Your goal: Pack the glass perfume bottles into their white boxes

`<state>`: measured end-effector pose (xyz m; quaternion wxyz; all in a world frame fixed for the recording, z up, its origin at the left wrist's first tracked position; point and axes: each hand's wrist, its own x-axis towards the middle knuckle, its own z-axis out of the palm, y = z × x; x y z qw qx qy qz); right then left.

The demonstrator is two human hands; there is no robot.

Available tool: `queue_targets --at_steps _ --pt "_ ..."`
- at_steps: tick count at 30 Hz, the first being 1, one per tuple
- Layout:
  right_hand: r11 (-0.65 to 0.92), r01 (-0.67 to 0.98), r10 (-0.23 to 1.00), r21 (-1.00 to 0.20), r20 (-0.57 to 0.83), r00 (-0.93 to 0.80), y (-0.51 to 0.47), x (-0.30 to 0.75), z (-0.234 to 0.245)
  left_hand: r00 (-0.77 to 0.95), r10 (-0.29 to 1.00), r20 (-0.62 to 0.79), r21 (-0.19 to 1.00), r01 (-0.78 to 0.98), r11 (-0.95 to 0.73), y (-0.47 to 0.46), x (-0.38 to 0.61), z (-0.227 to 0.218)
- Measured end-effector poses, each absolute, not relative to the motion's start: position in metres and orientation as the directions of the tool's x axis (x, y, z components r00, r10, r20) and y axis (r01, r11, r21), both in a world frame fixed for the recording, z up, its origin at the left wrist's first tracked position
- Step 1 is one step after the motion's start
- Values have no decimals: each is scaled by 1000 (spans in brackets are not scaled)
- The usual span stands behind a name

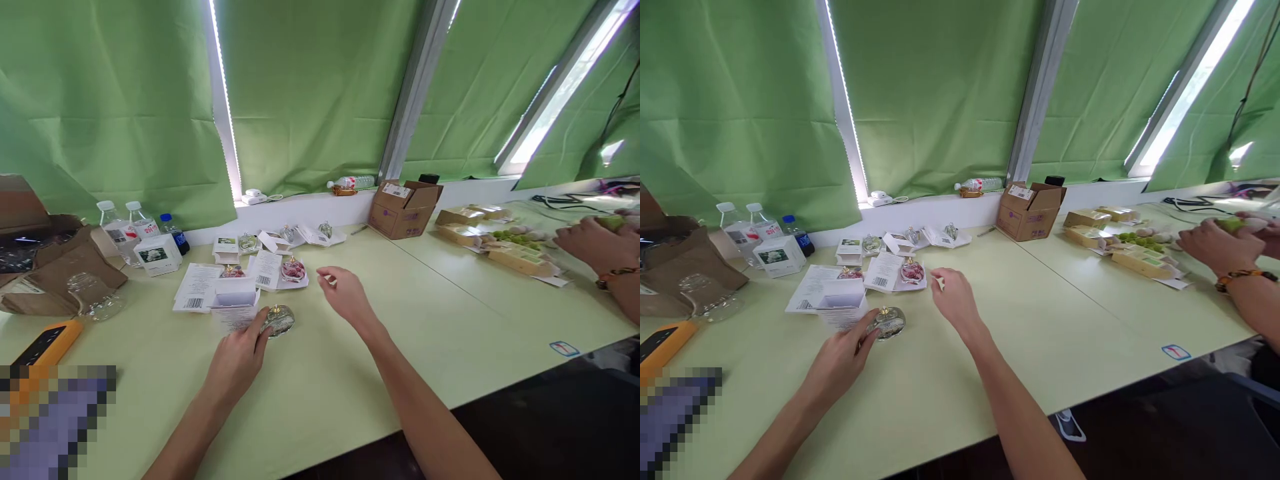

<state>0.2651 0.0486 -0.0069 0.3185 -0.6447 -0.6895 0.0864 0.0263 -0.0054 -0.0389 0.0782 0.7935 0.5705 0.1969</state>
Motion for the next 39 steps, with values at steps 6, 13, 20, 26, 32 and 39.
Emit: queue_targets --at_steps 6,13,20,26,32,39 --pt "17 901 970 -434 225 90 58 287 -26 302 930 209 342 868 -359 -7 26 -38" --pt "47 916 980 -398 195 34 62 279 -29 317 923 219 330 866 -376 -7 26 -38" --pt "185 867 976 -463 191 -106 59 269 -25 325 918 226 312 869 -385 -6 25 -38" --pt "267 813 962 -517 198 -190 56 261 -24 330 916 228 330 859 -391 -6 24 -37" --pt "297 752 954 -589 152 -258 68 266 -21 350 908 232 344 843 -413 -6 22 -34" --pt "341 662 929 -668 129 -348 78 279 -26 352 904 244 331 846 -419 -6 21 -34"
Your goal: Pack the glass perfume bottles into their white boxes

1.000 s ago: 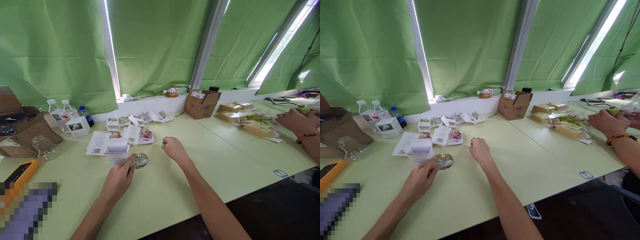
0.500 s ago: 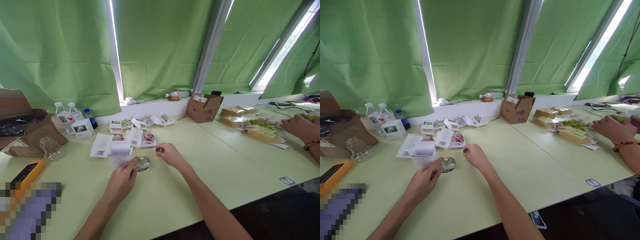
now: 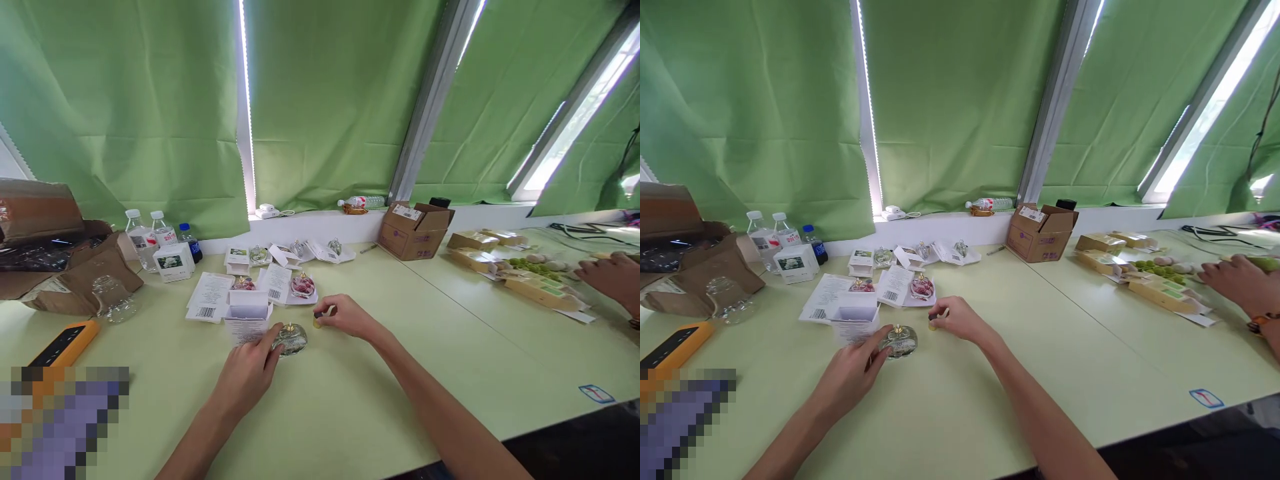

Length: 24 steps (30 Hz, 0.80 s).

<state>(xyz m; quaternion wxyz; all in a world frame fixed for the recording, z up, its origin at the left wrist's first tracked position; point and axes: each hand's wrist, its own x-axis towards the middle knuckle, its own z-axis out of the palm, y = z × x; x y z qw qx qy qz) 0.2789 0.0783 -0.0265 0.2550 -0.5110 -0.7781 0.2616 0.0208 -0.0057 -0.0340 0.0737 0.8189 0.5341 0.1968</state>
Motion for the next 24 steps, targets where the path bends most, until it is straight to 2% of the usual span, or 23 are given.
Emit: queue_targets --at_steps 5,14,24 --pt "341 641 930 -688 145 -338 75 285 -35 353 908 224 304 860 -409 -5 22 -34" --pt "348 644 919 -681 113 -377 70 283 -34 350 909 225 334 849 -409 -5 23 -36" --pt "366 698 915 -616 103 -390 68 282 -33 353 906 233 334 846 -416 -7 23 -34"
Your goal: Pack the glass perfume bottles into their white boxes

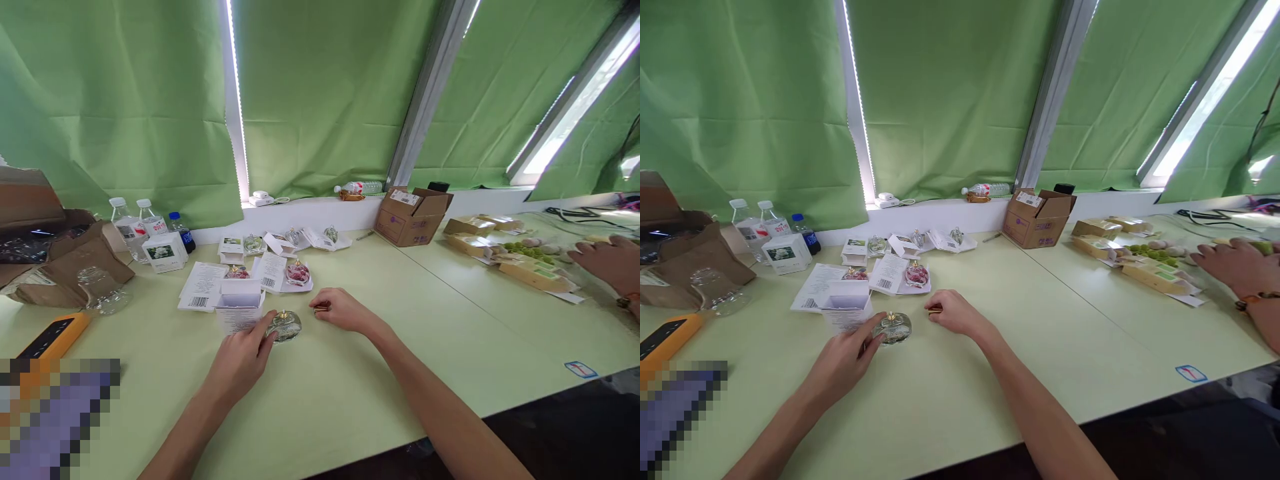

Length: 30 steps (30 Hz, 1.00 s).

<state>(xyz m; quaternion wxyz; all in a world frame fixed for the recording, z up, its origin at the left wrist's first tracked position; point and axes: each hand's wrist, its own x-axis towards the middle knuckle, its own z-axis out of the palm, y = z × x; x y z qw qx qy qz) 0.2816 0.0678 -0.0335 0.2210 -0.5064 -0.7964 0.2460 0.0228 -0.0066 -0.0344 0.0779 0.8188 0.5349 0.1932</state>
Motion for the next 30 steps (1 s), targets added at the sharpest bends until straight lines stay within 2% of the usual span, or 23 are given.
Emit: queue_targets --at_steps 17,30 --pt "387 739 913 -552 115 -392 66 281 -35 352 909 223 340 846 -411 -5 23 -37" --pt "403 795 914 -453 163 -371 63 280 -34 357 909 216 344 843 -413 -6 23 -33"
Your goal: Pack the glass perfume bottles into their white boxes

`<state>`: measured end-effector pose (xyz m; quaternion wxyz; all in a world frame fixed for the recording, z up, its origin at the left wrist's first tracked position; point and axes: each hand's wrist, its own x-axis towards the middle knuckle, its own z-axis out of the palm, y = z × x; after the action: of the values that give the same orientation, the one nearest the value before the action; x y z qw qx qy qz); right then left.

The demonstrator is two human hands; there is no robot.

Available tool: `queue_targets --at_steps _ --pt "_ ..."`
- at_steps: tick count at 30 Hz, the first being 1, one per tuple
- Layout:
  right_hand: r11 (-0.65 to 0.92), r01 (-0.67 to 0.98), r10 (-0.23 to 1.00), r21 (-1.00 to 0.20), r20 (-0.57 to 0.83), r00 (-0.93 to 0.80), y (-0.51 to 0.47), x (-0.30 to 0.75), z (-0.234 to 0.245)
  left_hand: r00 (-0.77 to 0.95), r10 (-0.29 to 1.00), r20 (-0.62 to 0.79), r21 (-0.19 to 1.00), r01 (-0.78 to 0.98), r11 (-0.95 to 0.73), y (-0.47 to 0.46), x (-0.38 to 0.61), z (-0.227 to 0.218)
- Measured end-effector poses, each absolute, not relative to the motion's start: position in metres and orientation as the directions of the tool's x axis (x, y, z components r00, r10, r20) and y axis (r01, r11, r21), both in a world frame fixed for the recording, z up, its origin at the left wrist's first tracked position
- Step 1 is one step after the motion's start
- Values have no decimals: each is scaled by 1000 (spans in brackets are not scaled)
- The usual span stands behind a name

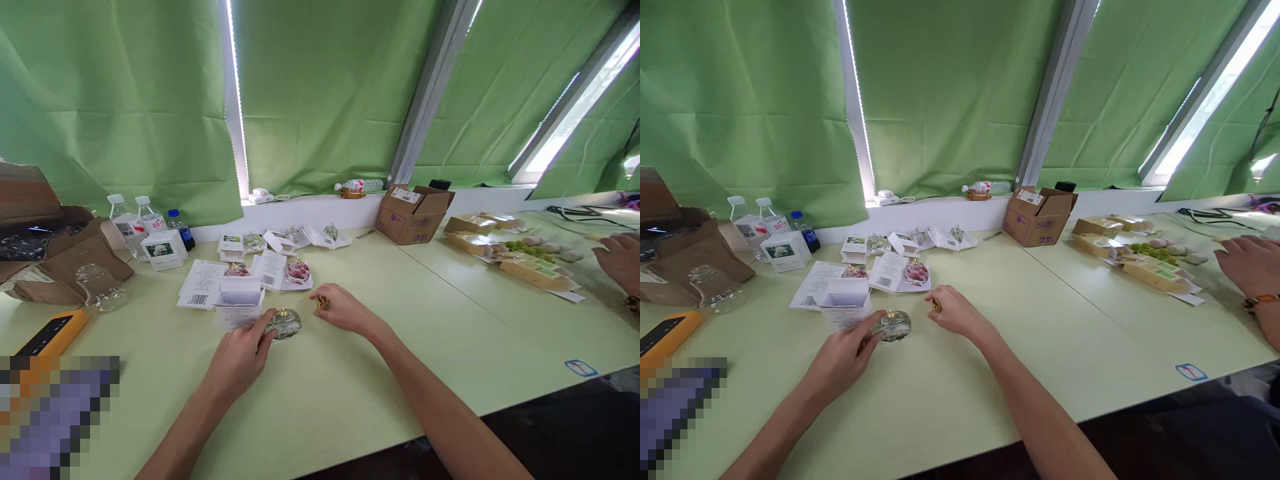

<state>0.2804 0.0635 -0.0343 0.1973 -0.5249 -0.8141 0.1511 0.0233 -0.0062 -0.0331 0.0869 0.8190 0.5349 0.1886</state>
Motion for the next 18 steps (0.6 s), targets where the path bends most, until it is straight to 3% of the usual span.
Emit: queue_targets --at_steps 9,13,18 --pt "595 714 802 -371 333 -495 49 254 -31 367 897 245 339 835 -434 -7 22 -35" --pt "664 693 745 -283 331 -579 47 245 -35 375 890 260 341 827 -448 -7 20 -34" --pt "665 701 745 -258 295 -599 45 243 -37 383 887 258 354 817 -455 -7 19 -32"
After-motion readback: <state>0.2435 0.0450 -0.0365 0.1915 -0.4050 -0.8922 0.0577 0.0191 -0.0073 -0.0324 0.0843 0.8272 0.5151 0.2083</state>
